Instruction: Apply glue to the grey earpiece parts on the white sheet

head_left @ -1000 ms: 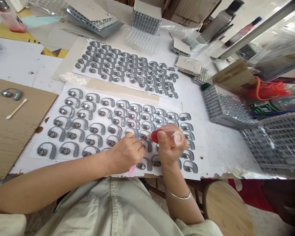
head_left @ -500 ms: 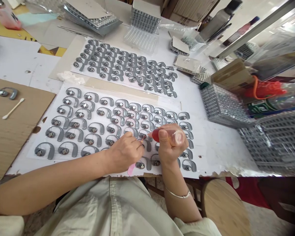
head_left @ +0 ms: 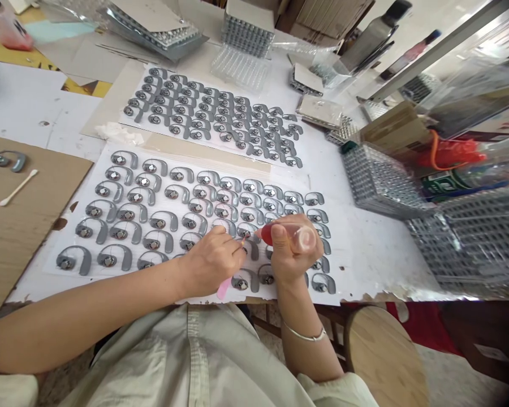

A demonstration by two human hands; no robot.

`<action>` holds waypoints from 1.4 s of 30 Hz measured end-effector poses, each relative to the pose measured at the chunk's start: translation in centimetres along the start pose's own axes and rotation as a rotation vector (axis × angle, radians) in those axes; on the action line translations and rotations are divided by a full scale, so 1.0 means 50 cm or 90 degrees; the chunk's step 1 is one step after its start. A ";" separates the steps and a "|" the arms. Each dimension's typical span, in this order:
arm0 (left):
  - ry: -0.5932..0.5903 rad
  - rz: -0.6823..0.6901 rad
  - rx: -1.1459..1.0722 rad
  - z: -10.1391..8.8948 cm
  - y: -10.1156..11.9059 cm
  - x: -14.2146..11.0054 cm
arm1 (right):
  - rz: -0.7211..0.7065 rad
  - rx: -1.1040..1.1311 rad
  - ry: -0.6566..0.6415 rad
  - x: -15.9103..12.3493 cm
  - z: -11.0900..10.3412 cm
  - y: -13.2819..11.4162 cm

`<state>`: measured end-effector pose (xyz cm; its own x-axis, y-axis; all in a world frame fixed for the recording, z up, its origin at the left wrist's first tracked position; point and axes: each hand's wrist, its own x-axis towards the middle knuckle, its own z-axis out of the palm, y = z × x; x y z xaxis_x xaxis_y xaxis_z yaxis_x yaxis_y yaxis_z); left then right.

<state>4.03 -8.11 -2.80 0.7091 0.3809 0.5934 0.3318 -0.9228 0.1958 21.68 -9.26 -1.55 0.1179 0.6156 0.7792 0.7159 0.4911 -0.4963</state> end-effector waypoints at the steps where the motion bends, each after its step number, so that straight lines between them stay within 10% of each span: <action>1: 0.004 0.000 -0.002 -0.001 0.000 0.000 | -0.003 0.006 0.004 -0.001 0.000 0.000; 42: -0.016 -0.007 -0.046 -0.012 -0.006 0.000 | -0.002 0.002 0.029 -0.013 -0.004 0.007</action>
<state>3.58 -7.87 -2.39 0.7217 0.3917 0.5707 0.2948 -0.9199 0.2586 21.98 -9.63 -2.16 0.1462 0.5857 0.7972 0.7145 0.4949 -0.4946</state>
